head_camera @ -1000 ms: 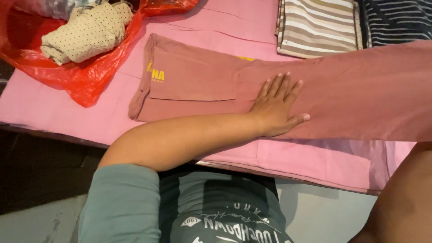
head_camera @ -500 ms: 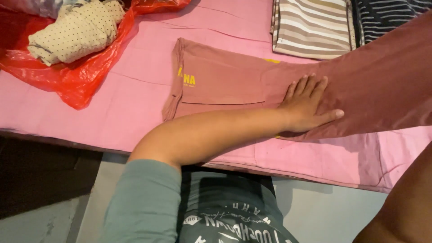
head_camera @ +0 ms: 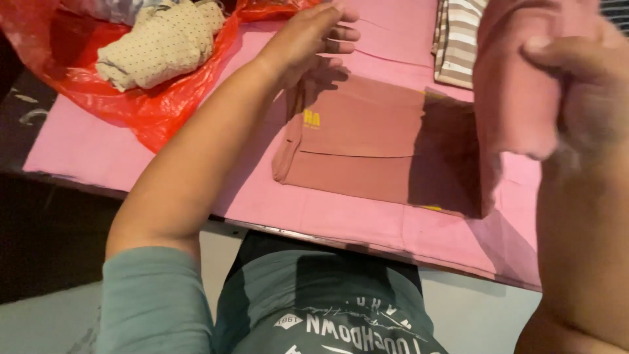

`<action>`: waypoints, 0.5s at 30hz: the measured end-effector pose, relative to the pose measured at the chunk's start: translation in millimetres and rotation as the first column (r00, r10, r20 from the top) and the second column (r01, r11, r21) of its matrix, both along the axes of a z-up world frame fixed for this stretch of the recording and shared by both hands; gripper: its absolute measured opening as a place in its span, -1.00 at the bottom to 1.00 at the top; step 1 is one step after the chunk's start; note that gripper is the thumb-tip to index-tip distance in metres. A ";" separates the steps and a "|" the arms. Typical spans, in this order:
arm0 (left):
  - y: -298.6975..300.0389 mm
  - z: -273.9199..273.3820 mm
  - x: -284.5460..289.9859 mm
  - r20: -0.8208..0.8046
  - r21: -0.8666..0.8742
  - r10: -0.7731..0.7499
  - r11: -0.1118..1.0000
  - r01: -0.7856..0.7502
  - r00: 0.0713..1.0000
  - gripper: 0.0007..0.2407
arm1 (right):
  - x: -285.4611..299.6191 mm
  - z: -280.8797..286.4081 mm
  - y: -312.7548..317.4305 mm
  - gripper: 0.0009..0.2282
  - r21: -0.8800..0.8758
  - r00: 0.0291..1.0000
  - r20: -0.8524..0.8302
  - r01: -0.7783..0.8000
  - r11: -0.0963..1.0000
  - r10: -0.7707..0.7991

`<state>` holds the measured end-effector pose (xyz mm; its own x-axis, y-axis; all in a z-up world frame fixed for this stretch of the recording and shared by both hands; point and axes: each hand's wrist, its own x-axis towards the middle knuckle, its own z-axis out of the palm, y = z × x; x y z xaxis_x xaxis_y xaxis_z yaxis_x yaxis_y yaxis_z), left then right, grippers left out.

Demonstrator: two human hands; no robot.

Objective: The person folds a pink t-shirt and a blue-and-white striped shirt on a pink surface. They smooth the fabric, fold the sides inward, and fold the shirts in half before stacking them with other folded clothes.

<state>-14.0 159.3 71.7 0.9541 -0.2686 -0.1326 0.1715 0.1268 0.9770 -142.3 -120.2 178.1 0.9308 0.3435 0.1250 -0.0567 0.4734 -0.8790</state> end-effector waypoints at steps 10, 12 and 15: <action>51.7 -20.1 -11.4 -0.217 -0.121 0.015 0.992 -0.043 0.976 -0.69 | 28.3 -98.0 94.4 -0.81 -0.371 0.931 -0.222 0.194 0.908 -0.290; 59.2 -20.1 -3.7 -0.198 -0.104 -0.025 0.995 0.004 0.980 -0.70 | 27.9 -90.8 102.7 -0.81 -0.354 0.932 -0.221 0.198 0.914 -0.288; 63.7 -20.2 -1.0 -0.198 -0.083 -0.056 0.996 0.040 0.979 -0.68 | 28.5 -81.3 107.7 -0.49 -0.424 0.950 -0.164 0.175 0.889 -0.266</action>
<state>-14.9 223.0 51.6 0.8963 -0.3302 -0.2960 0.3698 0.1881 0.9099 -113.8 -12.5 96.8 0.9768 0.1049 -0.1866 -0.1976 0.1072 -0.9744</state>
